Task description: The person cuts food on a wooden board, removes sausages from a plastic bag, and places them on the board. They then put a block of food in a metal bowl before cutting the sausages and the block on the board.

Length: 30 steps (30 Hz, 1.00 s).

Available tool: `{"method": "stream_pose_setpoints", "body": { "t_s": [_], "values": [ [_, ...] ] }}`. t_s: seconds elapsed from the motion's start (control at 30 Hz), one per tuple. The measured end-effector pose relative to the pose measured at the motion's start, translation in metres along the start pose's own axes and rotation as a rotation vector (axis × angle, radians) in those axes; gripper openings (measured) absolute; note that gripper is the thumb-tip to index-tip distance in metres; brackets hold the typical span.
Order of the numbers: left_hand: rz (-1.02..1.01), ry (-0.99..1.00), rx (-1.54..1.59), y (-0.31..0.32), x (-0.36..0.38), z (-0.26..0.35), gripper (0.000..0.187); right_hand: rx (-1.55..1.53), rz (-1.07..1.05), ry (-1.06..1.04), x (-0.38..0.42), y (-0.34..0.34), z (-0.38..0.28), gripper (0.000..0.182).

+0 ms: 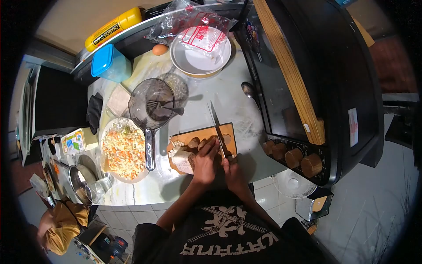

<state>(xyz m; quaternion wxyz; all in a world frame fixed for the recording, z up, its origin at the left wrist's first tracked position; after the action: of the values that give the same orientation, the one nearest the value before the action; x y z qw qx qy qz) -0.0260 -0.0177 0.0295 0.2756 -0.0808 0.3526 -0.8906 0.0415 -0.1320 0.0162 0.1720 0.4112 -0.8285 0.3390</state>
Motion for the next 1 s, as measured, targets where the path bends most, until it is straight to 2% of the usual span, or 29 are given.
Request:
{"method": "stream_pose_setpoints", "body": {
  "t_s": [0.1, 0.17, 0.3, 0.37, 0.47, 0.7, 0.8, 0.87, 1.0],
  "values": [
    [0.014, 0.012, 0.000, -0.003, -0.002, 0.003, 0.050, -0.038, -0.054, 0.035, -0.001, 0.000, 0.006, 0.037],
    [0.018, 0.005, 0.021, -0.003, -0.002, 0.005, 0.049, 0.044, -0.008, -0.029, -0.002, 0.005, 0.017, 0.036],
    [0.048, 0.028, 0.022, -0.004, -0.003, 0.003, 0.047, -0.037, 0.057, -0.114, 0.004, 0.003, 0.012, 0.042],
    [0.051, 0.021, 0.036, -0.003, -0.004, 0.004, 0.047, 0.093, 0.009, 0.075, 0.010, 0.001, 0.016, 0.051],
    [0.030, -0.008, 0.046, -0.002, -0.001, 0.005, 0.048, 0.097, 0.046, 0.013, 0.008, 0.007, 0.033, 0.045],
    [0.030, 0.002, 0.027, -0.004, 0.001, 0.012, 0.054, 0.066, 0.114, -0.031, 0.006, -0.001, 0.023, 0.046],
    [0.128, 0.014, 0.032, 0.001, 0.002, 0.010, 0.044, 0.001, 0.179, -0.153, -0.002, 0.004, 0.035, 0.044],
    [0.146, 0.026, 0.026, 0.004, 0.002, 0.008, 0.045, 0.091, 0.347, -0.475, -0.003, 0.006, 0.039, 0.037],
    [0.146, 0.018, 0.063, 0.002, 0.002, 0.010, 0.049, 0.023, 0.392, -0.533, -0.005, 0.008, 0.041, 0.034]
  ]
}}
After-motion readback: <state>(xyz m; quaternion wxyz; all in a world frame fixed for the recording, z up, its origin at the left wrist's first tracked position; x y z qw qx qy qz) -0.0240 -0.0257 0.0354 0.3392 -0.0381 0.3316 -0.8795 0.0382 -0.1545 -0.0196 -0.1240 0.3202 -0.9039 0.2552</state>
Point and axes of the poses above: each hand's wrist, its own x-axis away from the middle knuckle, its own y-axis out of the palm, z = x × y, the point moved 1 cm from there along -x, towards the middle knuckle, and after that the axes turned 7 degrees about y, right-handed, at the moved point
